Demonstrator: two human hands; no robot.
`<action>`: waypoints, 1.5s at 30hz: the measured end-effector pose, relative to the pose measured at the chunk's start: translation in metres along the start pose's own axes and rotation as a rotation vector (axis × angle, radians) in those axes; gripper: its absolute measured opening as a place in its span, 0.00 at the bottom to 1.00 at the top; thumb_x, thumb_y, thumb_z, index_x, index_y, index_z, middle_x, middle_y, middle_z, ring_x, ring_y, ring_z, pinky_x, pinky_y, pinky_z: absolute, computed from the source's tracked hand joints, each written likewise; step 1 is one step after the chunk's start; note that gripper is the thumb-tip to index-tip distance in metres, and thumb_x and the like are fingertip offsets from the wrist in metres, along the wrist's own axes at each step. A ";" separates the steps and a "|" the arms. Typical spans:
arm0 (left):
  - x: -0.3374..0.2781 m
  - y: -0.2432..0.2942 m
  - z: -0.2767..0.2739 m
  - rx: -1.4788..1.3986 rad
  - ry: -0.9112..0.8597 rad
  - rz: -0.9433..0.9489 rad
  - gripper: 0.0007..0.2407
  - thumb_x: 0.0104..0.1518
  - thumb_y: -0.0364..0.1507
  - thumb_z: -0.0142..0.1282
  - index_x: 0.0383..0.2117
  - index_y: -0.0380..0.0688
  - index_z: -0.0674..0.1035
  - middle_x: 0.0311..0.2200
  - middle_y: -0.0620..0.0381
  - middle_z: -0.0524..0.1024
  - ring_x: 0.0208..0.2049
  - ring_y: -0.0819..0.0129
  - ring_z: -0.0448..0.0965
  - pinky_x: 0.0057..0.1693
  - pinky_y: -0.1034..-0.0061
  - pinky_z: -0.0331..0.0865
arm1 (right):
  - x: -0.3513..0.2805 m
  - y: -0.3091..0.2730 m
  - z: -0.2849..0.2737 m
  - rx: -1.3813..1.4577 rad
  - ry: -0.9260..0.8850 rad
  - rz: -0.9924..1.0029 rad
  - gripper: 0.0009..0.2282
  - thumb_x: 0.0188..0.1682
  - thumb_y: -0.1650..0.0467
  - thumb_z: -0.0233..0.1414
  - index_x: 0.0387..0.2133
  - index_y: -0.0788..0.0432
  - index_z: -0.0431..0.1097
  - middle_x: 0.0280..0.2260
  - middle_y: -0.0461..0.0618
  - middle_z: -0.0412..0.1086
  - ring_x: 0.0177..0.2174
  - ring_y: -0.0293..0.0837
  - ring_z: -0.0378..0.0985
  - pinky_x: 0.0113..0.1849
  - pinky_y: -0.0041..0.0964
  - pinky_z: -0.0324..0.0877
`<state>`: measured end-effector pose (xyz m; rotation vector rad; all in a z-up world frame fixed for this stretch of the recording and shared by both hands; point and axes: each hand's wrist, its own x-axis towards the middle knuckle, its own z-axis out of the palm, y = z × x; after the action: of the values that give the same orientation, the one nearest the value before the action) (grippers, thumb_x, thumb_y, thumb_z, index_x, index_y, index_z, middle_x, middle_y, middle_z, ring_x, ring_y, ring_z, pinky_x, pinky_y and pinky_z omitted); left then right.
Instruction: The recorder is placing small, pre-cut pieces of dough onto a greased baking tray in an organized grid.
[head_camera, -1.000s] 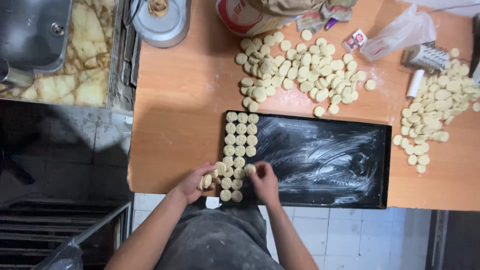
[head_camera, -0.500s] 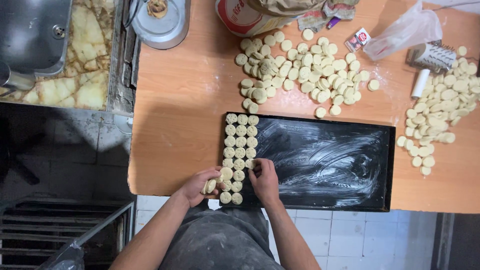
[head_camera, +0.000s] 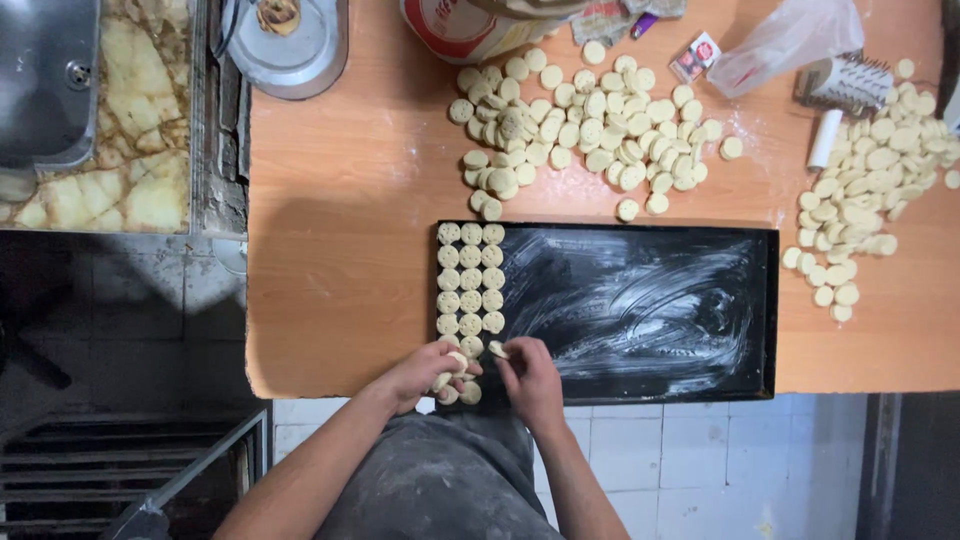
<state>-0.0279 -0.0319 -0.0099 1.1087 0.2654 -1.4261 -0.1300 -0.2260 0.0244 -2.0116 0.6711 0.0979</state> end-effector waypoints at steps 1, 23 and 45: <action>-0.006 0.002 0.001 0.000 -0.001 -0.009 0.08 0.58 0.28 0.52 0.42 0.41 0.74 0.42 0.53 0.83 0.29 0.74 0.78 0.29 0.81 0.70 | -0.002 0.006 0.001 0.002 0.000 0.009 0.09 0.47 0.70 0.63 0.38 0.60 0.74 0.35 0.51 0.75 0.32 0.40 0.80 0.36 0.34 0.76; -0.012 0.006 0.008 0.067 -0.196 -0.135 0.14 0.60 0.31 0.50 0.50 0.43 0.76 0.44 0.55 0.79 0.40 0.72 0.83 0.37 0.76 0.79 | -0.020 -0.022 -0.004 -0.041 0.034 -0.291 0.16 0.46 0.72 0.61 0.48 0.62 0.71 0.47 0.54 0.69 0.37 0.46 0.77 0.38 0.38 0.75; -0.022 -0.010 -0.001 0.259 -0.083 -0.157 0.19 0.56 0.25 0.57 0.54 0.34 0.74 0.35 0.51 0.78 0.29 0.70 0.81 0.37 0.78 0.78 | -0.030 0.025 0.025 0.046 0.068 0.071 0.18 0.41 0.74 0.63 0.45 0.61 0.72 0.39 0.51 0.73 0.36 0.42 0.83 0.39 0.36 0.79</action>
<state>-0.0409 -0.0151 0.0013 1.2554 0.1122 -1.6772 -0.1628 -0.2017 0.0018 -1.9542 0.7814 0.0562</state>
